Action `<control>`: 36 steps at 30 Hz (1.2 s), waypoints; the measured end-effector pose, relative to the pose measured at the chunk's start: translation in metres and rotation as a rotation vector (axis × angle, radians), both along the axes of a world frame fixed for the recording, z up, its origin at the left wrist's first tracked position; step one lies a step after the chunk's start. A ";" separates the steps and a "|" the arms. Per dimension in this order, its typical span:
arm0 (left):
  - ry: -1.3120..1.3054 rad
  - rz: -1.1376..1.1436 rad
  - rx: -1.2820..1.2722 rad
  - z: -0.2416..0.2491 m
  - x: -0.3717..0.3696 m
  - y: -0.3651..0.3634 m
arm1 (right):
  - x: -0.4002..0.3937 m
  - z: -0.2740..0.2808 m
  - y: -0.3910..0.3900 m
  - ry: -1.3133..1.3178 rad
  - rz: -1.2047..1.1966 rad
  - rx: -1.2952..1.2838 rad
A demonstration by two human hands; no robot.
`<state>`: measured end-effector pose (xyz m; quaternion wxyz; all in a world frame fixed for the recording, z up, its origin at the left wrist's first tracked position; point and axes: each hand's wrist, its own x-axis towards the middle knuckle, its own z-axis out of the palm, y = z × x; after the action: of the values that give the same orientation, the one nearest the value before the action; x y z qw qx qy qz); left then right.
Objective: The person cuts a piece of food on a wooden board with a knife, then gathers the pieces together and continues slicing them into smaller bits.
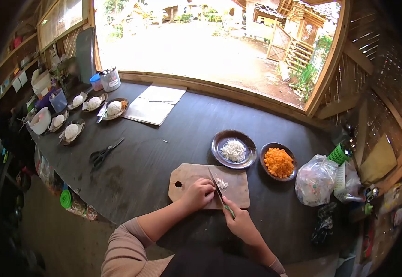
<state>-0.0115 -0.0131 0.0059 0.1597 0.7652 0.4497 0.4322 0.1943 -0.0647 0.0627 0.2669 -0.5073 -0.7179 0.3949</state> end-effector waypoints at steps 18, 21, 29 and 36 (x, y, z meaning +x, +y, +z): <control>0.003 0.002 -0.036 0.000 -0.001 0.000 | 0.005 0.001 0.001 -0.015 0.081 0.141; -0.011 -0.006 -0.034 -0.002 -0.001 0.000 | 0.003 -0.001 0.000 0.006 0.041 0.132; 0.012 -0.004 -0.003 -0.005 0.000 0.001 | 0.003 0.005 0.000 0.015 -0.006 -0.003; 0.119 -0.002 -0.023 0.003 0.000 0.000 | -0.001 -0.008 0.004 0.064 0.004 0.094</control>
<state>-0.0111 -0.0136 0.0089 0.1419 0.7881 0.4627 0.3804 0.1930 -0.0607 0.0546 0.3126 -0.4799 -0.7279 0.3772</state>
